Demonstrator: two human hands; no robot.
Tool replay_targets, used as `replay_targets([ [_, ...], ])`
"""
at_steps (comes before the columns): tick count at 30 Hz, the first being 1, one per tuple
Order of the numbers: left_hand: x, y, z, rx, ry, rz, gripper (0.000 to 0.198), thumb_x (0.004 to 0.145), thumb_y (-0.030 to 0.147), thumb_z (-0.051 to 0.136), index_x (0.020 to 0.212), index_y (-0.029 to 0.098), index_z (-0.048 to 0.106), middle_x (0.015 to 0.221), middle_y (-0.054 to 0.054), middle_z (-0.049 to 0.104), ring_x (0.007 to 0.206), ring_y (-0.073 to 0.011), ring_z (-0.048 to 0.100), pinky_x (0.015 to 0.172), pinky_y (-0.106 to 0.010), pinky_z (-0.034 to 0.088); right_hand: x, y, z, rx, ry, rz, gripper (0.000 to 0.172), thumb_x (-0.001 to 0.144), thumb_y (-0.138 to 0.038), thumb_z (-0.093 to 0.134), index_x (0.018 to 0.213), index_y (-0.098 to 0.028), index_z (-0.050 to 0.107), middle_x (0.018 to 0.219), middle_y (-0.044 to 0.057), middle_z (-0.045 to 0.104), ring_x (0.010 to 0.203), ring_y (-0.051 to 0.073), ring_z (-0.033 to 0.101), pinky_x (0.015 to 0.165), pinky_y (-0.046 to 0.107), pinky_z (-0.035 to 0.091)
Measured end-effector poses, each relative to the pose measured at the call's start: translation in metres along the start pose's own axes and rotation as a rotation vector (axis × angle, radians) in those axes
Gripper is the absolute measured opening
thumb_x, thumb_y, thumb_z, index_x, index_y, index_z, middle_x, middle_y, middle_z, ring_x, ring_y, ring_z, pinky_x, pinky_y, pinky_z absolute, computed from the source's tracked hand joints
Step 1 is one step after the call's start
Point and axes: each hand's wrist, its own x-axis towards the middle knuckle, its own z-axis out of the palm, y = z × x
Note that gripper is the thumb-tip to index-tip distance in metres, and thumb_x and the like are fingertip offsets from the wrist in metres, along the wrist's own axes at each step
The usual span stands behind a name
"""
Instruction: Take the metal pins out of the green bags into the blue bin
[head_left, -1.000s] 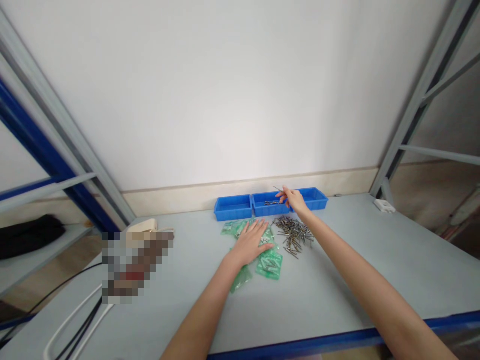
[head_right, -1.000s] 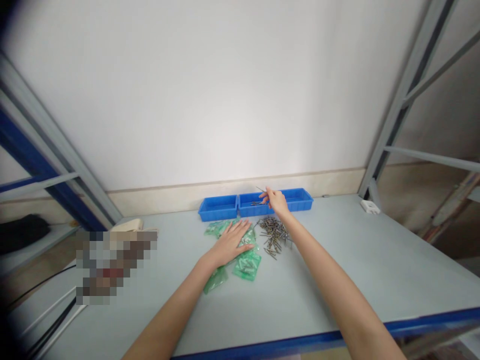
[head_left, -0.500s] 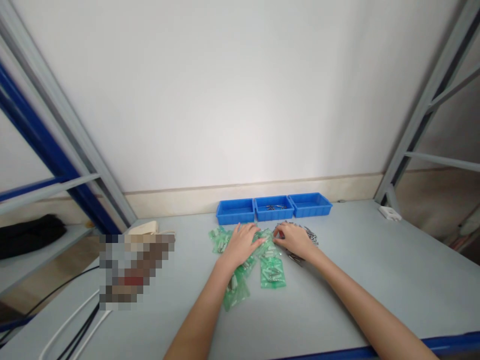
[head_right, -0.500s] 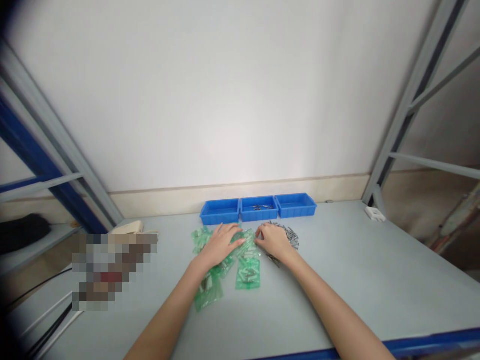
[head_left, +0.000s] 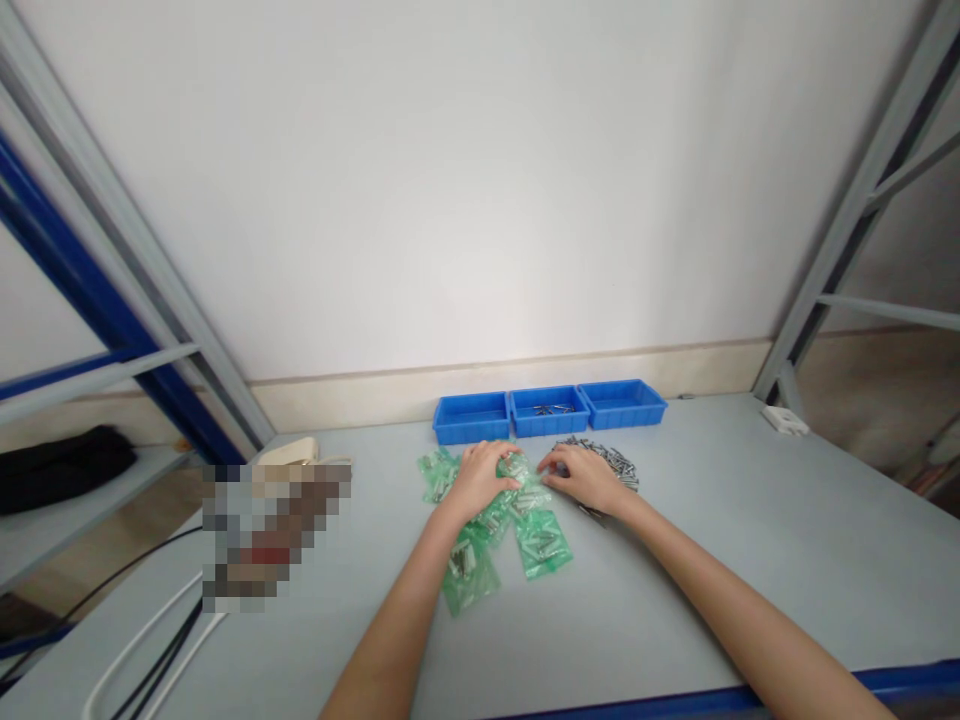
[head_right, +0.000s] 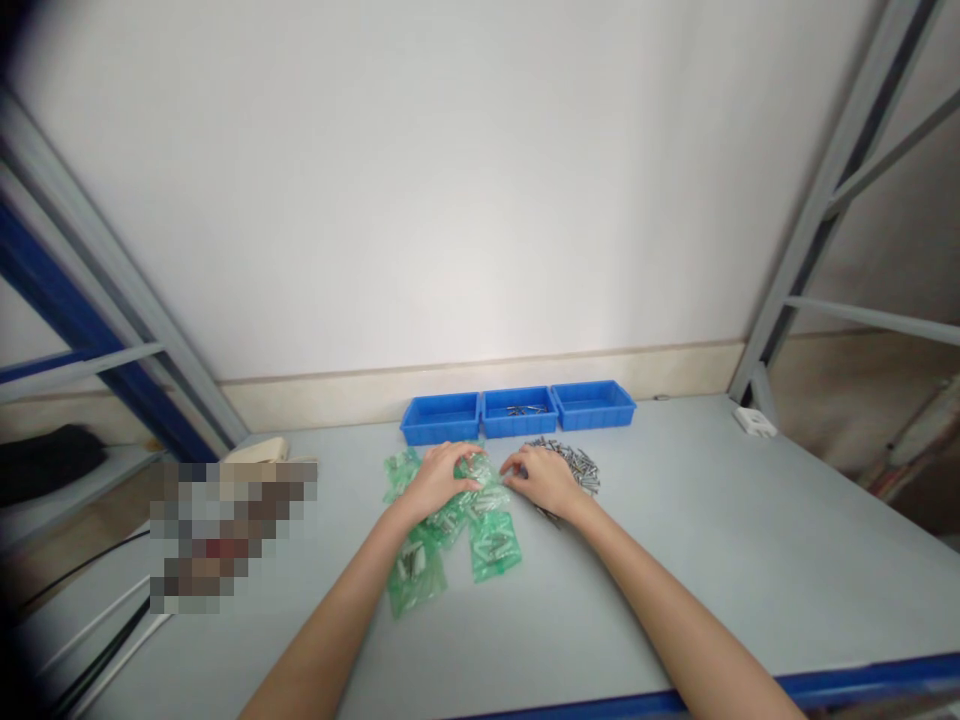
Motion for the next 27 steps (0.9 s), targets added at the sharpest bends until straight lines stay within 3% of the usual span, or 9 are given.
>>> replay_targets([
  [6, -0.003, -0.018, -0.015, 0.035, -0.042, -0.125, 0.044, 0.066, 0.027, 0.071, 0.107, 0.021, 0.058, 0.095, -0.003, 0.066, 0.09, -0.021, 0.059, 0.077, -0.03, 0.041, -0.001, -0.008, 0.001, -0.023, 0.006, 0.011, 0.02, 0.078, -0.036, 0.061, 0.093, -0.023, 0.067, 0.089, 0.002, 0.062, 0.084, 0.017, 0.057, 0.072, 0.025, 0.037],
  [10, -0.004, -0.021, -0.019, 0.051, -0.109, -0.129, 0.045, 0.064, 0.027, 0.072, 0.108, 0.022, 0.06, 0.095, -0.003, 0.067, 0.09, -0.0216, 0.06, 0.076, -0.03, 0.042, -0.001, -0.008, 0.002, -0.081, 0.014, 0.012, 0.012, 0.081, -0.023, 0.056, 0.088, -0.023, 0.067, 0.086, 0.002, 0.062, 0.087, 0.017, 0.057, 0.071, 0.024, 0.037],
  [14, -0.006, -0.015, -0.02, 0.146, -0.145, -0.093, 0.052, 0.065, 0.029, 0.071, 0.114, 0.025, 0.057, 0.111, -0.006, 0.061, 0.107, -0.0264, 0.052, 0.086, -0.035, 0.039, -0.002, -0.008, 0.001, -0.184, 0.037, 0.021, 0.015, 0.082, -0.016, 0.05, 0.085, -0.018, 0.064, 0.088, 0.006, 0.062, 0.09, 0.02, 0.056, 0.073, 0.024, 0.037],
  [20, -0.008, 0.0, -0.016, 0.151, -0.014, -0.032, 0.034, 0.081, 0.036, 0.055, 0.113, 0.026, 0.055, 0.113, -0.005, 0.057, 0.106, -0.0232, 0.05, 0.091, -0.038, 0.034, -0.002, -0.004, -0.001, -0.307, -0.005, 0.04, 0.022, 0.077, -0.002, 0.042, 0.087, -0.012, 0.059, 0.092, 0.013, 0.061, 0.083, 0.022, 0.058, 0.07, 0.027, 0.039],
  [23, -0.007, 0.009, -0.011, 0.109, 0.09, 0.026, 0.029, 0.084, 0.034, 0.051, 0.112, 0.026, 0.054, 0.116, -0.004, 0.054, 0.109, -0.0207, 0.047, 0.093, -0.038, 0.031, 0.0, -0.002, 0.0, -0.064, 0.057, 0.011, 0.024, 0.076, -0.001, 0.043, 0.091, -0.013, 0.057, 0.083, 0.009, 0.062, 0.078, 0.018, 0.059, 0.07, 0.026, 0.041],
  [27, -0.006, 0.02, -0.003, 0.036, 0.094, 0.133, 0.027, 0.085, 0.034, 0.051, 0.11, 0.025, 0.055, 0.112, -0.003, 0.056, 0.107, -0.0189, 0.048, 0.091, -0.035, 0.032, 0.006, -0.003, 0.005, 0.559, 0.136, -0.016, 0.03, 0.078, -0.011, 0.049, 0.108, -0.016, 0.05, 0.073, 0.0, 0.062, 0.062, 0.013, 0.06, 0.064, 0.024, 0.048],
])
